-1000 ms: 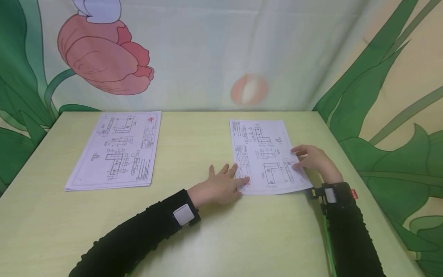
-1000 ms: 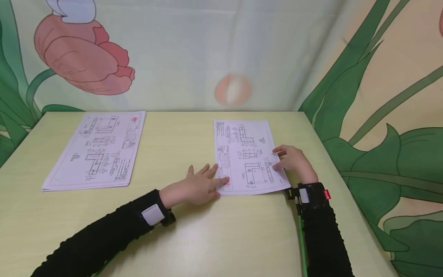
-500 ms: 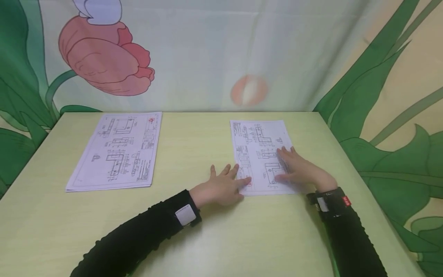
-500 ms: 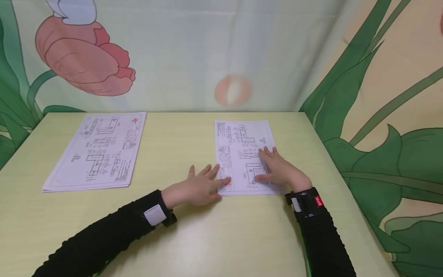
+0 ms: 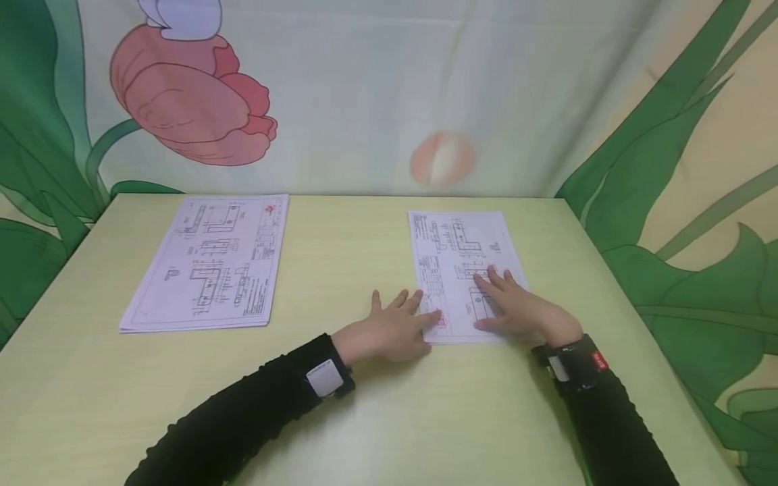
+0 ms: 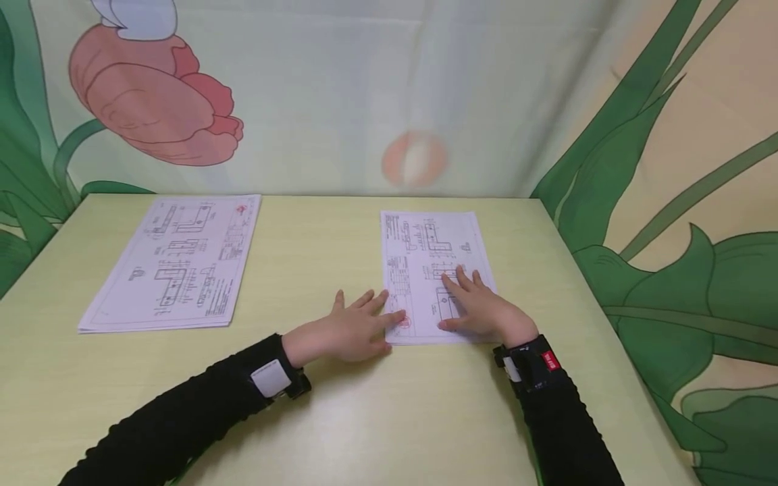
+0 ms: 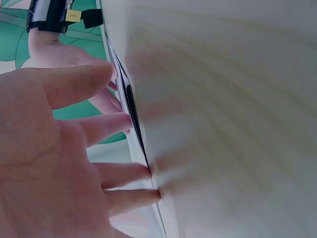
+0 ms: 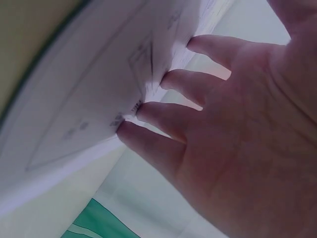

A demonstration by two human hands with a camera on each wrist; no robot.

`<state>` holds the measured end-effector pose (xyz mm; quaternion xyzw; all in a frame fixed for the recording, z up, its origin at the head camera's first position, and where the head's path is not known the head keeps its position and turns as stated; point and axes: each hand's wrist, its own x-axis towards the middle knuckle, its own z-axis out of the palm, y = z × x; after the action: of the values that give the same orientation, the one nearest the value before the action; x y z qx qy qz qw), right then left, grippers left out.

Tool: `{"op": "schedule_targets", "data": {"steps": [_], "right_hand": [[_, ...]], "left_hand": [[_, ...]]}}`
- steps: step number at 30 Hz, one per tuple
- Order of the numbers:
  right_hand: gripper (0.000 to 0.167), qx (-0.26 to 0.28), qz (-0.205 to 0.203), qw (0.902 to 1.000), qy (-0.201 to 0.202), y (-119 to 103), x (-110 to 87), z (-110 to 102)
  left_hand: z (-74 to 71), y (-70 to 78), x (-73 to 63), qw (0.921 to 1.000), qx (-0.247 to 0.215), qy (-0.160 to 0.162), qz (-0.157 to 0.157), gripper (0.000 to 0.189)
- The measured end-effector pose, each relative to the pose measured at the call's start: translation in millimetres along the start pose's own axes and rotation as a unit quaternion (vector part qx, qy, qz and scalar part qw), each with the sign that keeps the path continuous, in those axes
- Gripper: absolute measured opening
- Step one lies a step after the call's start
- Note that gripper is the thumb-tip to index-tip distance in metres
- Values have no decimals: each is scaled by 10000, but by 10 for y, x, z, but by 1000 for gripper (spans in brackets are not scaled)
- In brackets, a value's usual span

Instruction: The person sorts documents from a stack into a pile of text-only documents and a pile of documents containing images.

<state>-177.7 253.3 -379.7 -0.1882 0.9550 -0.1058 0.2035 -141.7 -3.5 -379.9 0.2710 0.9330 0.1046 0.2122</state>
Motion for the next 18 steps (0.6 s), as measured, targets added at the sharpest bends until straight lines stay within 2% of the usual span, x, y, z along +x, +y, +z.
{"op": "schedule_targets", "data": {"steps": [3, 6, 9, 11, 14, 18], "right_hand": [[90, -2, -35, 10000, -15, -1, 6, 17], [91, 9, -42, 10000, -15, -4, 10, 15], [91, 51, -76, 10000, -14, -4, 8, 5], [91, 101, -102, 9999, -20, -1, 0, -5], [91, 131, -145, 9998, -29, 1, -3, -6], [92, 200, -73, 9998, -57, 0, 2, -8]], "left_hand": [[-44, -105, -38, 9995, -116, 249, -166, 66], [-154, -302, -128, 9958, -313, 751, -416, 73], [-304, -605, -288, 9878, -489, 1286, -735, 80], [-400, -875, -430, 9803, -532, 1586, -1049, 84], [-524, -1353, -713, 9637, -551, 1902, -1792, 86], [-595, -1975, -1138, 9298, -445, 2145, -2958, 73]]}}
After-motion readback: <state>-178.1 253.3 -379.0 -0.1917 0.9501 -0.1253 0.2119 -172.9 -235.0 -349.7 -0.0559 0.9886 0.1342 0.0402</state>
